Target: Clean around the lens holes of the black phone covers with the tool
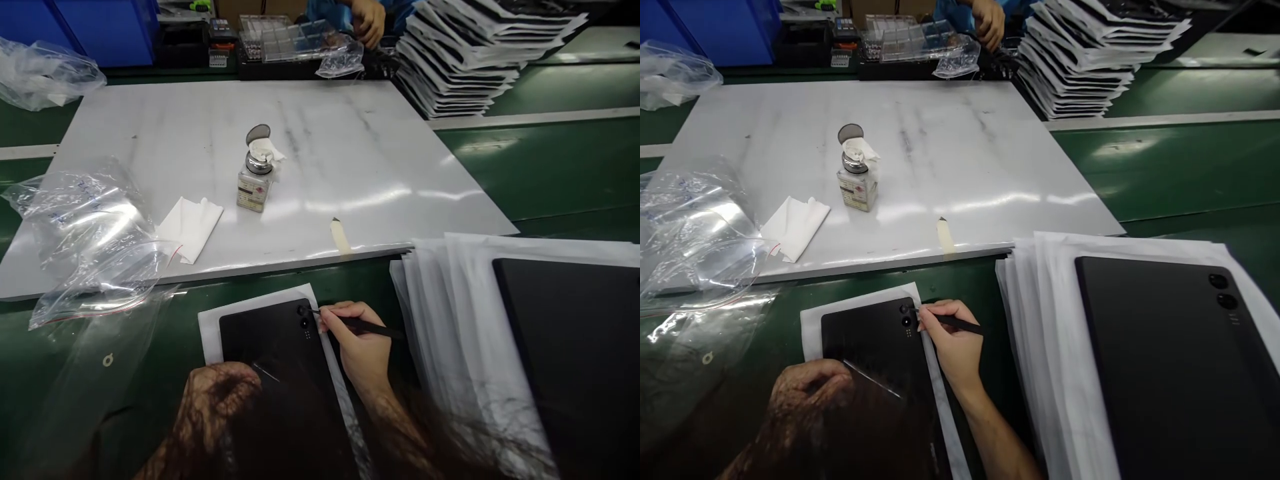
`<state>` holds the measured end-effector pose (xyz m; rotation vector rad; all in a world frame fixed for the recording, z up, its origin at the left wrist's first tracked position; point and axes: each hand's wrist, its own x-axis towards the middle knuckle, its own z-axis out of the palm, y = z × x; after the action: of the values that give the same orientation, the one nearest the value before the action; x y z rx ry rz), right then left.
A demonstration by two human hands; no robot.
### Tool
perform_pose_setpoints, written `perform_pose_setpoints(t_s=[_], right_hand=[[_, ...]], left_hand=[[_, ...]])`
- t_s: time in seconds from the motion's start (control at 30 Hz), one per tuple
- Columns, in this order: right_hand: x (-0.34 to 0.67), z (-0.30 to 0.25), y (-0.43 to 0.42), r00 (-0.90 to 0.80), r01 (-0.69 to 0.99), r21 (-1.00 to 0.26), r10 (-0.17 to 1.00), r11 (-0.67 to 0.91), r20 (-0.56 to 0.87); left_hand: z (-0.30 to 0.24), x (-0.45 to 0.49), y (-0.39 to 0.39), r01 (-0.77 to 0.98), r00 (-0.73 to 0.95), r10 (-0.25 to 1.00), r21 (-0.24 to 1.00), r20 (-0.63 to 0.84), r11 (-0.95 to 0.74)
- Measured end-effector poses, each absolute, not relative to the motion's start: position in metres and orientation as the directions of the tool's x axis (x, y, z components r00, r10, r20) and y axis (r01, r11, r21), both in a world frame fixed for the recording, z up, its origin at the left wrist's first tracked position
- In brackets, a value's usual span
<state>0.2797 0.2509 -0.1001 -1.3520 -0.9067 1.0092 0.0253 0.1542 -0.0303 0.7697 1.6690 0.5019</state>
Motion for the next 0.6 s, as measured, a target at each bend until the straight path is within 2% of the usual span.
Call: perform_pose_setpoints(t_s=[0.27, 0.6], right_hand=[[0.2751, -0.0972, 0.2492, 0.297, -0.023, -1.0, 0.955, -0.004, -0.011], [0.2743, -0.096, 0.248, 0.299, 0.025, -0.999, 0.954, 0.023, 0.029]], left_hand=[[-0.0214, 0.0244, 0.1618, 0.432, -0.14, 0.736, 0.627, -0.663, 0.648], [-0.0269, 0.0233, 0.1615, 0.454, -0.162, 0.718, 0.595, -0.677, 0.663]])
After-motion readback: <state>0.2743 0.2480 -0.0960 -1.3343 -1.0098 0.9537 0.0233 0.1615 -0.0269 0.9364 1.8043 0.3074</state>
